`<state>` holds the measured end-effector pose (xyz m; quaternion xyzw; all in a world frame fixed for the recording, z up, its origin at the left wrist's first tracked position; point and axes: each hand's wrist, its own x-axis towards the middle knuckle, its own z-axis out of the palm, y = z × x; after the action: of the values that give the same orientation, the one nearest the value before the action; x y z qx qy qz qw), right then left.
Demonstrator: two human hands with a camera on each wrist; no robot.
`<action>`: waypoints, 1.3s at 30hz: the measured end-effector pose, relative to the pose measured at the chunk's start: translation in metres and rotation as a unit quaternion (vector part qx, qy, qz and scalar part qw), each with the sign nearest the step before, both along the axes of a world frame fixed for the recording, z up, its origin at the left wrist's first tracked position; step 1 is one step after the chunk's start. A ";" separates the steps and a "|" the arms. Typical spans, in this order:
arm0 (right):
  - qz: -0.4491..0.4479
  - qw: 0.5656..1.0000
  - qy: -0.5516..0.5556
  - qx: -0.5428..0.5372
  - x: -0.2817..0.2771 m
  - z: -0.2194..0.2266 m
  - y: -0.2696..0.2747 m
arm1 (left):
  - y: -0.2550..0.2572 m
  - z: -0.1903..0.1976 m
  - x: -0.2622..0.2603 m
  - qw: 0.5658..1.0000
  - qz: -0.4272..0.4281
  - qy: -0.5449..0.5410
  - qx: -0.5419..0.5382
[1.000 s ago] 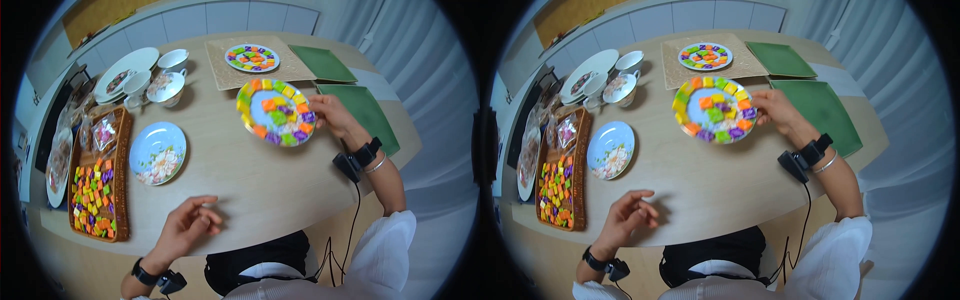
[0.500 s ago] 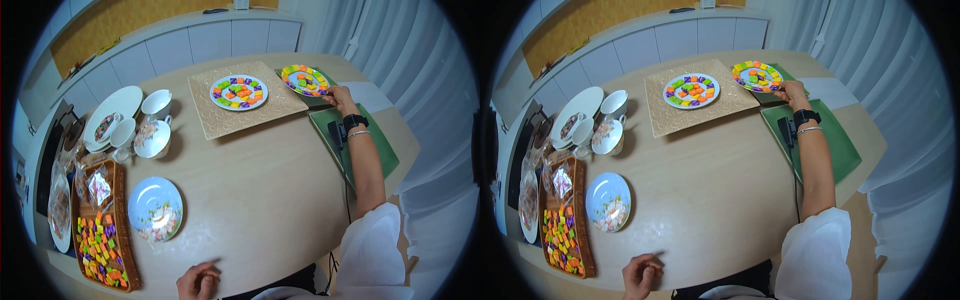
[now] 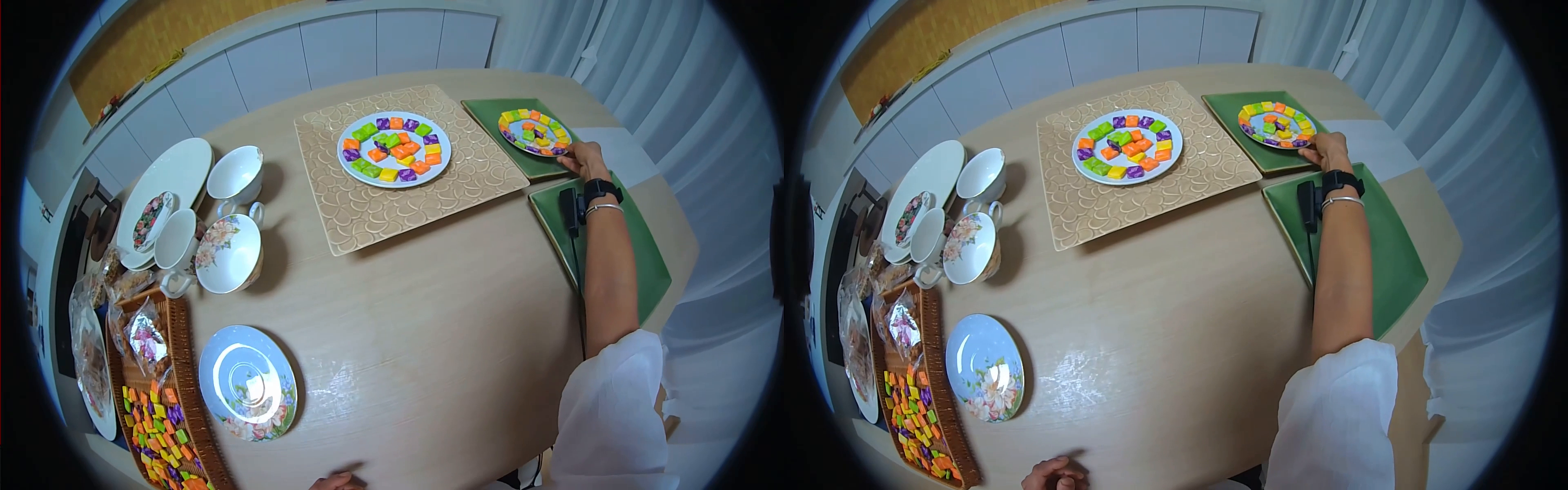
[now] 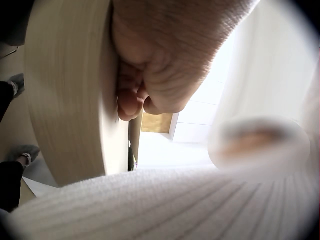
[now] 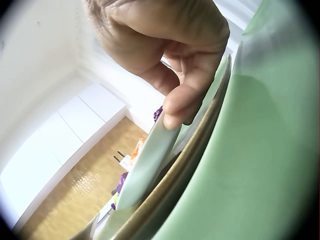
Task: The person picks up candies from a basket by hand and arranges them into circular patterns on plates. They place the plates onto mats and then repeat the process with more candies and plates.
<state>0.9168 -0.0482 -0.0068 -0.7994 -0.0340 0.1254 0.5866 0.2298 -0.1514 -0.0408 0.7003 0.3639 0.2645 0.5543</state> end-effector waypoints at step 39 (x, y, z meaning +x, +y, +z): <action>0.581 0.782 -0.206 0.092 -0.325 0.081 -0.185 | -0.019 -0.002 -0.007 0.974 0.053 0.016 0.219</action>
<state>0.5915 -0.2330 0.0743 -0.5772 -0.6233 0.2713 0.4525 0.2229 -0.1705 -0.0429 0.7886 0.3426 0.3552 0.3668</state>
